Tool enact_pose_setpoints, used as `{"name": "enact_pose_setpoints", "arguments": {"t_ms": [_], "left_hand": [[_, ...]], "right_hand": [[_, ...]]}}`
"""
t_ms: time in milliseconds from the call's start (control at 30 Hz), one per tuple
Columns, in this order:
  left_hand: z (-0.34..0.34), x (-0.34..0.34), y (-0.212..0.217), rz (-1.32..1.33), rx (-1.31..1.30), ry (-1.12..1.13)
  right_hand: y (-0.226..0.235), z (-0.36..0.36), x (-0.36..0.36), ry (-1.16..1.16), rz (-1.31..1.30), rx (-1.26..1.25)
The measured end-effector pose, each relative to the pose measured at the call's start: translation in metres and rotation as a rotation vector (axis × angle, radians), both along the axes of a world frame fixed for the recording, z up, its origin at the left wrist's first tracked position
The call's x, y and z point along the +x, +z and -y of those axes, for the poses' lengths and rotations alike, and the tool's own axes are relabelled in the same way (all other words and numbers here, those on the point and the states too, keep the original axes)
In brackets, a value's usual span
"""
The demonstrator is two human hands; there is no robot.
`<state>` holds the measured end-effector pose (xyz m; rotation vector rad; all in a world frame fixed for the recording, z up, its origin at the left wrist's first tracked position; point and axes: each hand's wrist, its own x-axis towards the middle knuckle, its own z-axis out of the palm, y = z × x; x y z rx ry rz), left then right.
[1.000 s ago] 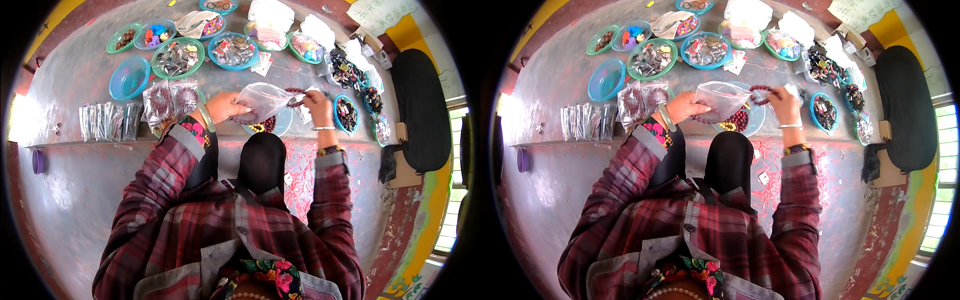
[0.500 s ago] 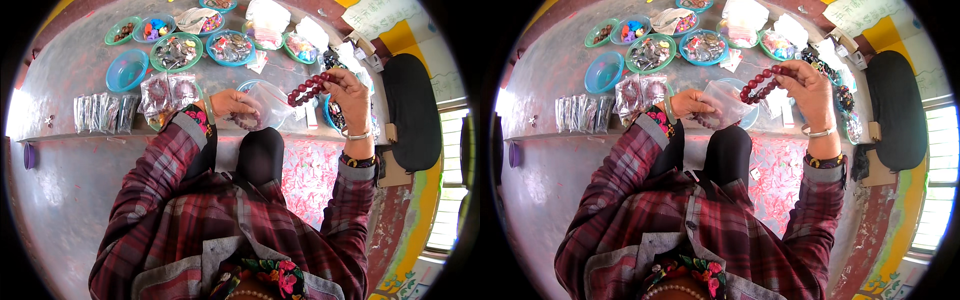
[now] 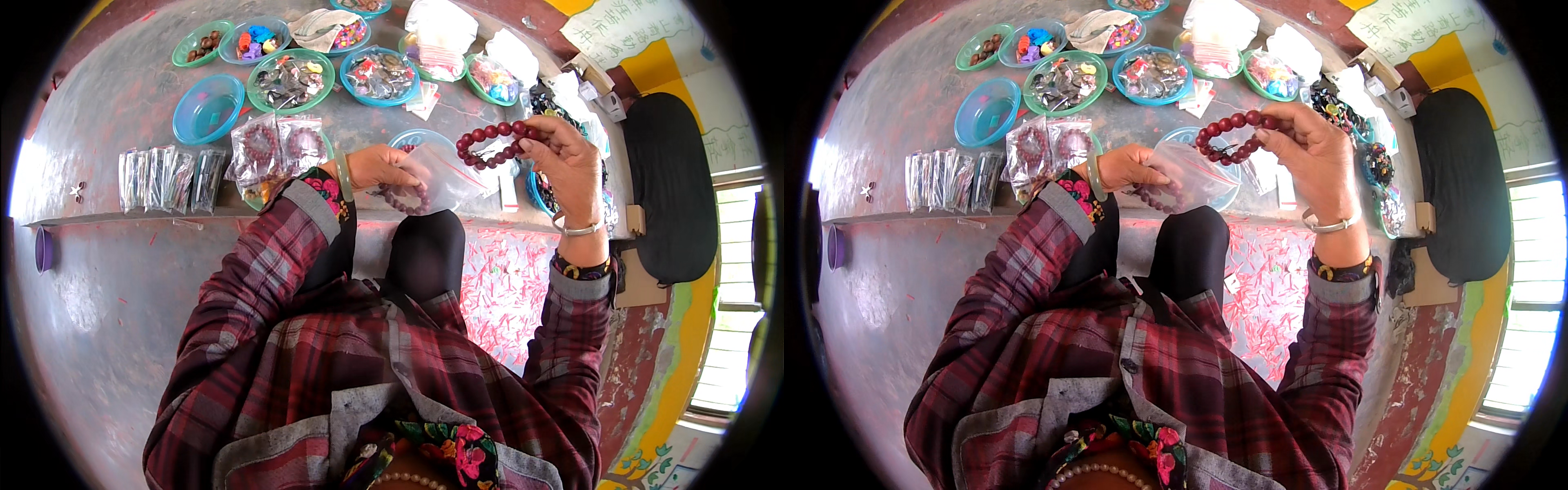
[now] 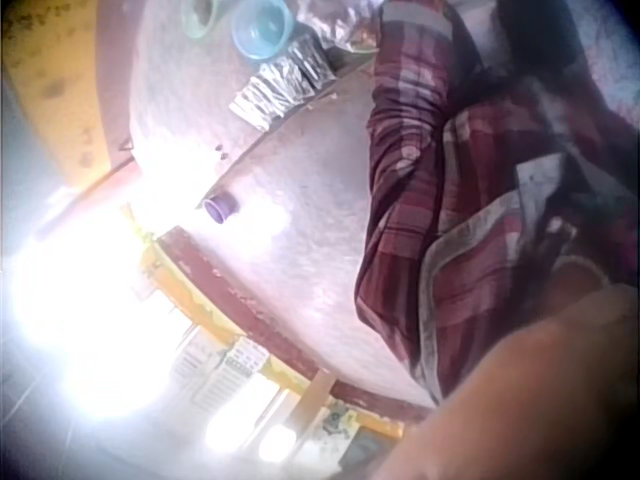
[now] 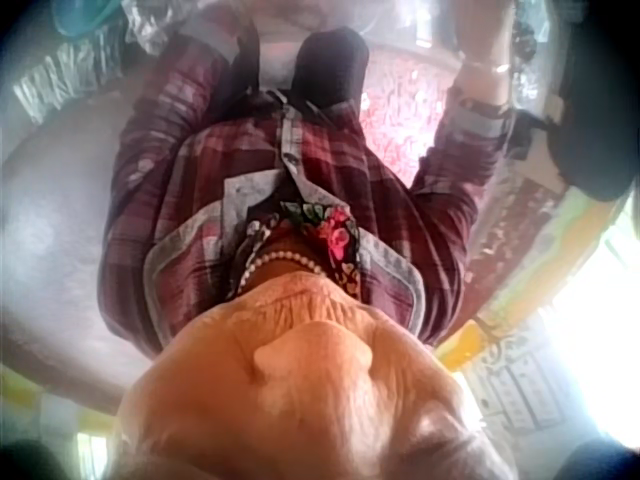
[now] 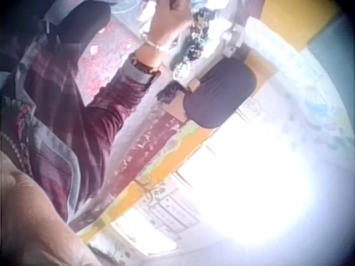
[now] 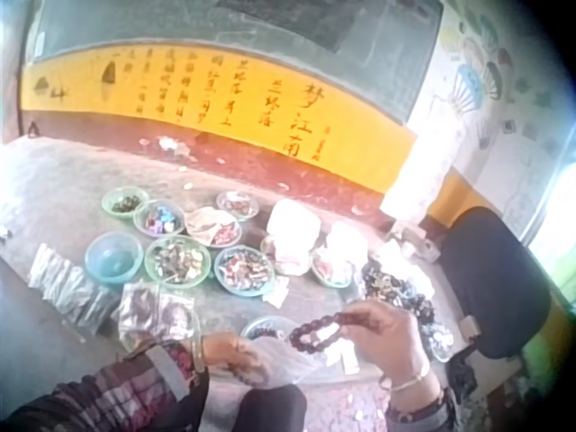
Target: The person sits on the floor and repeatedly picks up beaded bracelets from a blue bowl, places them into small clear plastic bags, and sets the packaged items aside. The process involves handling the beads and bags by hand without tools.
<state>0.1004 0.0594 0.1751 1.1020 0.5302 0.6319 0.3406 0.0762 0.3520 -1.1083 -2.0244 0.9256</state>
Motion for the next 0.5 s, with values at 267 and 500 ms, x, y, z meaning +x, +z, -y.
{"name": "enact_pose_setpoints", "arguments": {"t_ms": [267,500], "left_hand": [[0.0,-0.001,-0.006,0.092,-0.09,0.005],[-0.002,0.0,-0.01,0.1,-0.077,0.009]], "right_hand": [[0.002,0.005,-0.005,0.032,-0.047,-0.029],[-0.009,0.005,-0.01,0.089,0.045,-0.023]]}}
